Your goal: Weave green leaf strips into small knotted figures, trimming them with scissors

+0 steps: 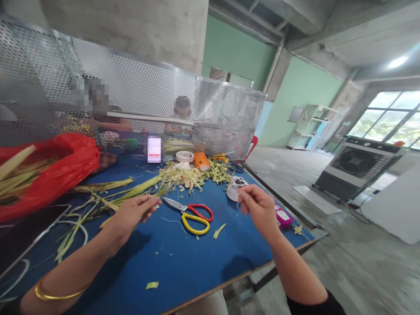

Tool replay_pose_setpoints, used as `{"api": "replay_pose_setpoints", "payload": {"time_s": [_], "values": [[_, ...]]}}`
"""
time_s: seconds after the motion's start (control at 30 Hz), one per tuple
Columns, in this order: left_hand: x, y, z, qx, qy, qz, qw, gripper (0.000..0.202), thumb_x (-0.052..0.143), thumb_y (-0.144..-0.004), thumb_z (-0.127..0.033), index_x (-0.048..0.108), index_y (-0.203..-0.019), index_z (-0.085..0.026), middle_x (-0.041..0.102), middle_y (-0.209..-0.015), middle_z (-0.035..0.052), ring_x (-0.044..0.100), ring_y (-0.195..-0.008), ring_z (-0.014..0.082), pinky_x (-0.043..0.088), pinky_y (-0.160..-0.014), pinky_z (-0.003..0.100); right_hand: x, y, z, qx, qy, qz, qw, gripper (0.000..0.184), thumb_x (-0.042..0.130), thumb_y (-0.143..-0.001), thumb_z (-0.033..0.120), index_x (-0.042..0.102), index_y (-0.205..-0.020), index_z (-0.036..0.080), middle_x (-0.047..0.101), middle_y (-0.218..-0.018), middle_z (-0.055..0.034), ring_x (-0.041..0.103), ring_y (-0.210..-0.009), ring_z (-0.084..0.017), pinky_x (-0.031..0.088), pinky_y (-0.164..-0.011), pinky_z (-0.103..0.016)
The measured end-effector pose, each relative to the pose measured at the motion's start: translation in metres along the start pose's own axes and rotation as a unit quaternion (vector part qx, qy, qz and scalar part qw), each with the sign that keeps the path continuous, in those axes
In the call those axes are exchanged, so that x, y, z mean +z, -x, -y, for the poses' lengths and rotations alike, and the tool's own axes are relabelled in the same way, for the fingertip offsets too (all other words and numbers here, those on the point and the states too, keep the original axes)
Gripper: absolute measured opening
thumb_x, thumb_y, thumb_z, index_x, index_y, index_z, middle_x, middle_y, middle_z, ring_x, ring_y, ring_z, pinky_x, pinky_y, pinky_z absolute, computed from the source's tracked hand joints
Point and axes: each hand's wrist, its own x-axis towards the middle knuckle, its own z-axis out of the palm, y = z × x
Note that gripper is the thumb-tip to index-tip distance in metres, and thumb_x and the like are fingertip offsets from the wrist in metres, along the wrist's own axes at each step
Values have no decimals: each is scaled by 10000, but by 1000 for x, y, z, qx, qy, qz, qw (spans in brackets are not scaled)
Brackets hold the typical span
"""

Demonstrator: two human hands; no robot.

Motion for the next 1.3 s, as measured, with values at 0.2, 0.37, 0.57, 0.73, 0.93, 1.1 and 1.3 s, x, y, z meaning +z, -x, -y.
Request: {"api": "replay_pose_setpoints", "payload": {"time_s": [0.2, 0.37, 0.57, 0.73, 0.93, 1.1, 1.3], "values": [[-7, -6, 1, 25, 8, 0, 1000, 356, 654, -688, -486, 673, -733, -134, 522, -578, -33, 403, -463, 65, 278, -426, 177, 77, -1, 49, -154, 141, 354, 912, 170, 491, -908, 166, 643, -837, 192, 657, -749, 0, 585, -674, -118, 430, -637, -223], [-18, -12, 4, 28, 24, -8, 999, 354, 662, -682, -483, 664, -747, -135, 556, -595, -22, 441, -469, 69, 285, -423, 173, 139, -20, 31, -216, 253, 312, 890, 143, 516, -908, 150, 645, -874, 201, 672, -824, 0, 584, -726, -126, 380, -650, -221], [-19, -6, -3, -15, -11, 24, 1000, 299, 653, -722, -438, 669, -757, -142, 563, -520, -15, 441, -422, 80, 261, -396, 192, 159, -7, 5, -289, 319, 259, 865, 169, 528, -907, 160, 666, -816, 194, 620, -807, -36, 538, -775, -171, 346, -686, -277], [-13, 0, -2, -120, 23, 119, 985, 203, 662, -717, -354, 623, -703, -156, 579, -592, -17, 456, -410, 74, 209, -361, 198, 159, 32, 10, -414, 384, 270, 780, 100, 515, -879, 110, 606, -867, 150, 625, -816, -55, 524, -712, -183, 309, -671, -340], [-1, 4, 5, -165, 24, 222, 961, 177, 624, -744, -281, 601, -631, -147, 507, -510, -37, 329, -341, 51, 165, -350, 217, 157, 67, 10, -452, 387, 243, 766, 135, 441, -914, 116, 576, -917, 127, 616, -774, -63, 541, -686, -192, 318, -666, -349], [0, 4, 8, -149, 52, 213, 964, 179, 616, -749, -288, 588, -652, -140, 541, -602, -17, 407, -422, 65, 263, -373, 196, 144, 76, 1, -388, 366, 281, 798, 132, 442, -931, 135, 571, -947, 153, 628, -797, -43, 557, -737, -185, 371, -727, -336], [-4, -3, 9, -154, 76, 175, 969, 189, 649, -738, -285, 564, -648, -142, 490, -559, -36, 441, -448, 73, 388, -427, 194, 108, 44, -21, -37, 469, 290, 834, 276, 496, -830, 102, 561, -1098, 111, 625, -1078, -163, 572, -985, -265, 406, -828, -348]]}}
